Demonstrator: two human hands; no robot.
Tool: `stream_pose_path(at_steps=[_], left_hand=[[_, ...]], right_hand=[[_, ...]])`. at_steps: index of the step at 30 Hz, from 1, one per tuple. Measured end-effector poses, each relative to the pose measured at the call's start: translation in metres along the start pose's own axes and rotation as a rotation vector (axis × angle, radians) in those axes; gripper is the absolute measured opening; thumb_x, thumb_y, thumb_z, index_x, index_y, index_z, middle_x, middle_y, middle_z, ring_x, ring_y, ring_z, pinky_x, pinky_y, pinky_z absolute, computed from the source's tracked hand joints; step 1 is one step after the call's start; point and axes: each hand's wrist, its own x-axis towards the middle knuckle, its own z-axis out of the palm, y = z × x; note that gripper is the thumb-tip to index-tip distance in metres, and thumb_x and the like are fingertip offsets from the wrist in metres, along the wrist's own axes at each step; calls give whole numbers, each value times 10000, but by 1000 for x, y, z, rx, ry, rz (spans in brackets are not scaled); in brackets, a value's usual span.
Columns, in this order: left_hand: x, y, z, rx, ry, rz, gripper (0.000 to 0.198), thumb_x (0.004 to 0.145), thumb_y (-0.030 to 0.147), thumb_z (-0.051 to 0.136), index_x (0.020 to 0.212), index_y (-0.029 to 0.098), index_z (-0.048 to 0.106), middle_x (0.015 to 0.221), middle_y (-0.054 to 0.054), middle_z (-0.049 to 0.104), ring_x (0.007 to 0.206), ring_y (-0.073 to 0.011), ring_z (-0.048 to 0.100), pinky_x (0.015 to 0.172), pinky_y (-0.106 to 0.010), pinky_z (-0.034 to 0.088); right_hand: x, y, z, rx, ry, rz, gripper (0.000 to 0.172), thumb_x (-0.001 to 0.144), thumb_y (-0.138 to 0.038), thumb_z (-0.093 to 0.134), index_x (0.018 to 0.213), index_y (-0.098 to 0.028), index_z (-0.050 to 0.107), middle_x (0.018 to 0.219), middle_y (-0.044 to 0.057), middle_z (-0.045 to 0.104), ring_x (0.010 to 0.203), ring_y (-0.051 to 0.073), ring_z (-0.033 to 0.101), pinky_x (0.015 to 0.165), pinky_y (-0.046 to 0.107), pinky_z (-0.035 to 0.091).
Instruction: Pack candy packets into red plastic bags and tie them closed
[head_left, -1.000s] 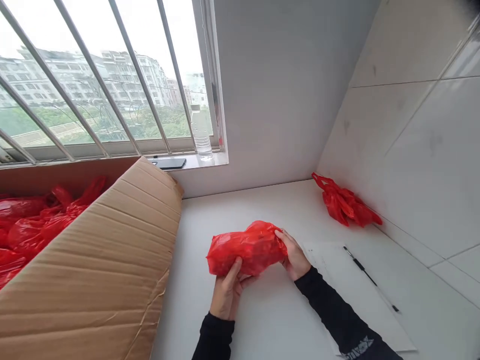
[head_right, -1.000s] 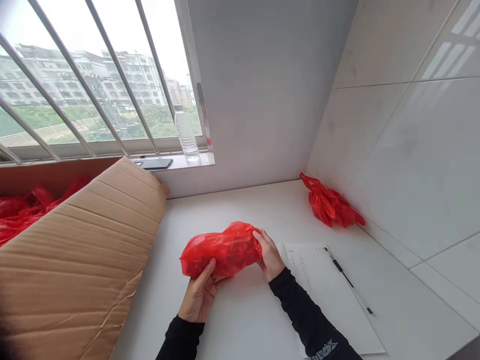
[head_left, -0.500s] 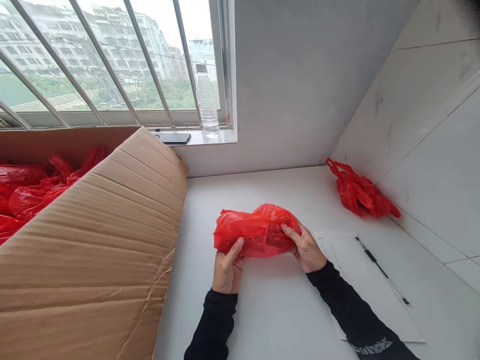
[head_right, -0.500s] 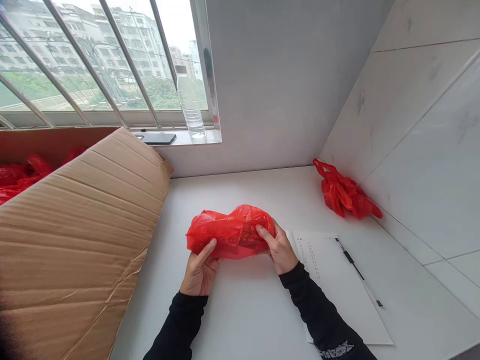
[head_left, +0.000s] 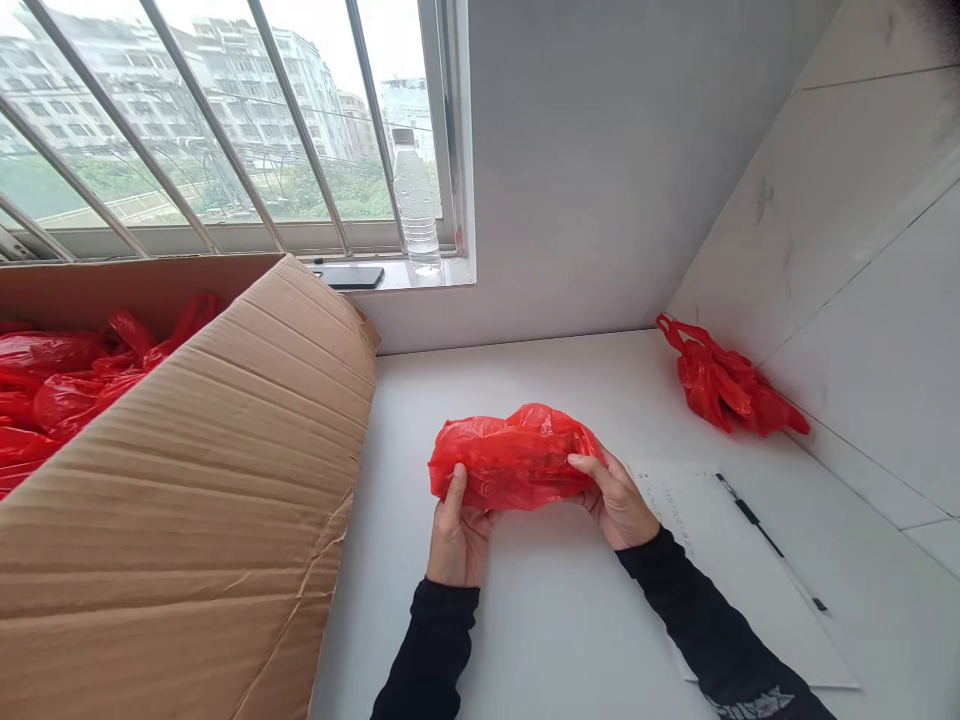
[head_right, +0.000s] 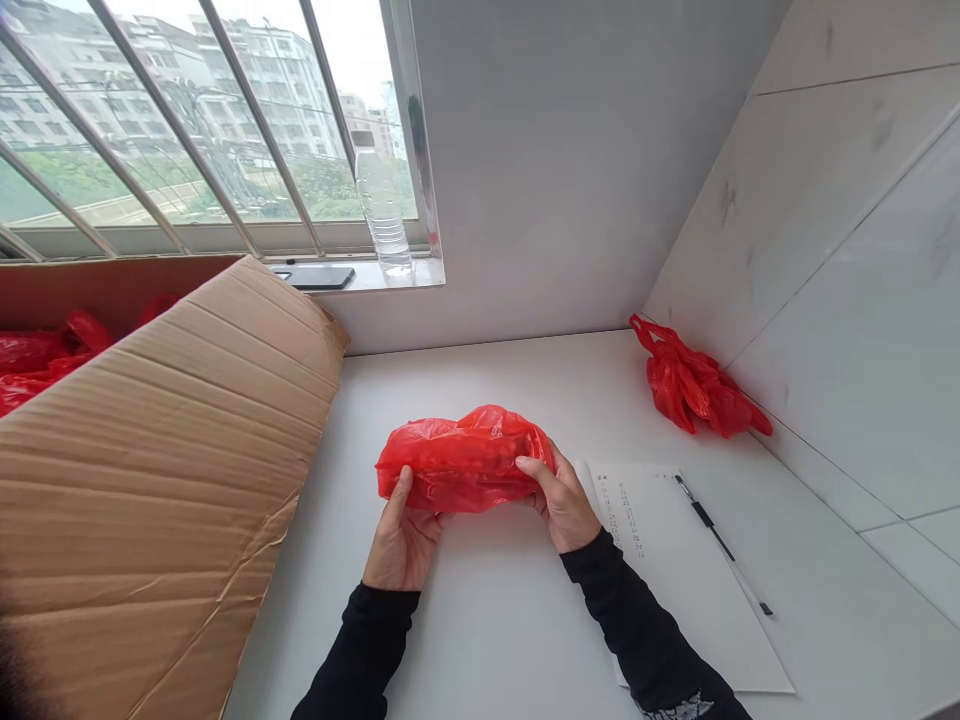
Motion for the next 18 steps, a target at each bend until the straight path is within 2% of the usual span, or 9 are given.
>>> stream_pose_path(at_steps=[5, 10, 14, 18], left_hand=[[0, 1, -1, -61, -34, 33, 444, 851, 468, 714, 1253, 282, 676, 1258, -65, 716, 1203, -298, 636, 912, -410, 593], [3, -4, -4, 4, -28, 30, 341, 850, 420, 733, 1144, 246, 736, 1258, -69, 715, 1217, -282, 628, 941, -383, 581], [6, -7, -5, 63, -49, 71, 312, 793, 379, 799, 1030, 180, 770, 1149, -102, 751, 1188, -298, 645, 1001, -399, 542], [7, -8, -6, 119, -100, 105, 459, 702, 256, 870, 1133, 197, 722, 1164, -97, 741, 1148, -299, 668, 1016, -432, 527]], right_hand=[[1, 2, -1, -16, 20, -19, 439, 747, -372, 788, 1158, -283, 661, 1103, 20, 732, 950, 251, 685, 671, 334, 612], [0, 0, 0, 0, 39, -38, 451, 754, -393, 801, 1164, -273, 659, 1152, 43, 720, 1000, 277, 682, 711, 362, 612], [1, 1, -1, -2, 12, -58, 487, 790, -411, 782, 1235, -290, 623, 1232, 48, 691, 1072, 287, 664, 771, 375, 603], [4, 7, -3, -3, 15, -103, 525, 753, -382, 823, 1228, -299, 615, 1207, 38, 702, 1087, 288, 656, 805, 382, 598]])
